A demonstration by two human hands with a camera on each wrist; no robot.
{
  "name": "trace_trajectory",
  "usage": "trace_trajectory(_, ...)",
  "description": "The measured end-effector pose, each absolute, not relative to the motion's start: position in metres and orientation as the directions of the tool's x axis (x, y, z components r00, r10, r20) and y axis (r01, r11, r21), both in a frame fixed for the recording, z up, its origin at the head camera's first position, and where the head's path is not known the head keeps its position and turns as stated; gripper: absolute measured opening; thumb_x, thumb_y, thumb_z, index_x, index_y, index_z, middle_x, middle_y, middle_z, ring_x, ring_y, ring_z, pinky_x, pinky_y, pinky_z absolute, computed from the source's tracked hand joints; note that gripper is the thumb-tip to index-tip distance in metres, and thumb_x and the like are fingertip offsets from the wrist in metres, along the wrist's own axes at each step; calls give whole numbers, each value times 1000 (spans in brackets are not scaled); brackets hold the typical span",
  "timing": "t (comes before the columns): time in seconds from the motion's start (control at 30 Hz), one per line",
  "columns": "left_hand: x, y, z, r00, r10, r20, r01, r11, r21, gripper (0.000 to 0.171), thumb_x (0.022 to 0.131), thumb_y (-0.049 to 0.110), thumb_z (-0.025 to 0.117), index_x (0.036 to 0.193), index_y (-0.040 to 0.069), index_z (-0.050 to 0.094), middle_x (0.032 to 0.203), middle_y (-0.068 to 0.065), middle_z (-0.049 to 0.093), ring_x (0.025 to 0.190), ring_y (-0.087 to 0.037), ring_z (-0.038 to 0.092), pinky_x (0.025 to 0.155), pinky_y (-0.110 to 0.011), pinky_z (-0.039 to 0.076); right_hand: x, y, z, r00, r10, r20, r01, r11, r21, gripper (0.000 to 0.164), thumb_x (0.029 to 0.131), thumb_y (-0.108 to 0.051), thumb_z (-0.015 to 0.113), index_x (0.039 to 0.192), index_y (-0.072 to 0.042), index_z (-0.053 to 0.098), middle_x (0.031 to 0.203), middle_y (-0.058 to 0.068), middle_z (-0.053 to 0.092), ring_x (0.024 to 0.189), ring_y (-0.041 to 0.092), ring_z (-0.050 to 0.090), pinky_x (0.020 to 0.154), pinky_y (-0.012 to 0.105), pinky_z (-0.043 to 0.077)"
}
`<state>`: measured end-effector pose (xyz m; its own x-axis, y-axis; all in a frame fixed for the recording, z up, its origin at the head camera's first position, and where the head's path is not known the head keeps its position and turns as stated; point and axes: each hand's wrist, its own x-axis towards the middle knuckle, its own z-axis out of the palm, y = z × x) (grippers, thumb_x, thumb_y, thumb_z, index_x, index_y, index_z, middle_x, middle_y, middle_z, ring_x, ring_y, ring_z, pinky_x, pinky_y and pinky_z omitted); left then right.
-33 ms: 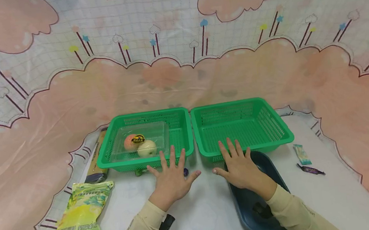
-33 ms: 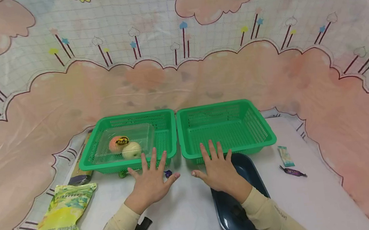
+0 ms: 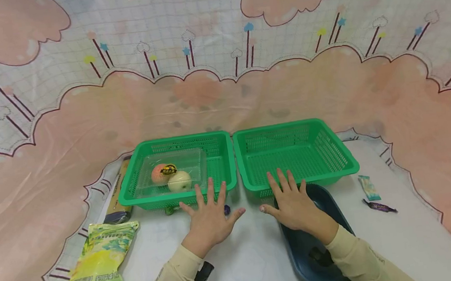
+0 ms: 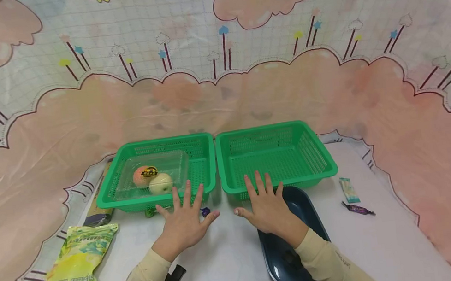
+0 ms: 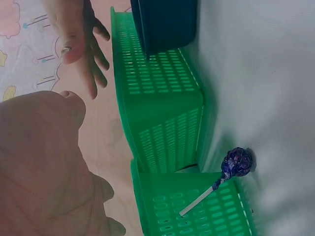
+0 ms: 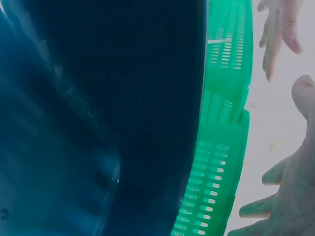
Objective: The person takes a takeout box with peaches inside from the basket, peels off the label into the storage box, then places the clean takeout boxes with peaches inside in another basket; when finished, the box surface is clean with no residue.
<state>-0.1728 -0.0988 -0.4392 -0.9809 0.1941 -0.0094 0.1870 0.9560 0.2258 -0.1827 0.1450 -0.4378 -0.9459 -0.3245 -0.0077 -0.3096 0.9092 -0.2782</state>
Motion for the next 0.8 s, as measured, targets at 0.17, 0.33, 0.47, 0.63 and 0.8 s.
trace_trajectory(0.17, -173, -99, -438, -982, 187, -6, 181, 960, 214, 90, 100, 73, 47, 168, 19, 23, 175, -19, 9, 156, -60, 6, 103, -97, 10, -182, 146, -438, -944, -330, -4, -315, 906, -282, 93, 103, -57, 58, 167, -4, 16, 172, 30, 10, 156, 57, 9, 116, 86, 15)
trace_trajectory(0.33, -173, -99, -434, -983, 183, 4, 180, 960, 215, 90, 100, 72, 48, 168, 17, 25, 175, -20, 11, 155, -60, 7, 103, -97, 11, -182, 148, -433, -944, -328, 25, -322, 905, -279, 92, 103, -56, 58, 167, -4, 17, 172, 30, 12, 156, 56, 11, 116, 85, 17)
trace_trajectory(0.47, -173, -101, -430, -983, 180, 25, 181, 956, 233, 91, 100, 73, 48, 168, 17, 23, 174, -21, 11, 156, -60, 8, 108, -93, 13, -182, 149, -426, -943, -331, 47, -330, 900, -284, 92, 103, -56, 58, 167, -4, 17, 171, 30, 12, 156, 56, 12, 115, 86, 18)
trace_trajectory(0.63, -176, -105, -429, -982, 173, 69, 186, 932, 310, 95, 100, 71, 49, 169, 16, 14, 174, -23, 12, 156, -58, 9, 114, -88, 17, -186, 150, -418, -941, -330, 67, -335, 897, -289, 92, 104, -55, 59, 167, -5, 15, 171, 30, 13, 156, 56, 13, 116, 84, 19)
trace_trajectory(0.8, -176, -113, -428, -980, 125, 157, 183, 879, 441, 97, 102, 65, 53, 169, 11, 10, 172, -25, 20, 156, -54, 18, 120, -78, 25, -192, 146, -409, -932, -346, 104, -361, 881, -305, 93, 104, -55, 58, 167, -4, 14, 171, 32, 14, 156, 56, 14, 118, 82, 22)
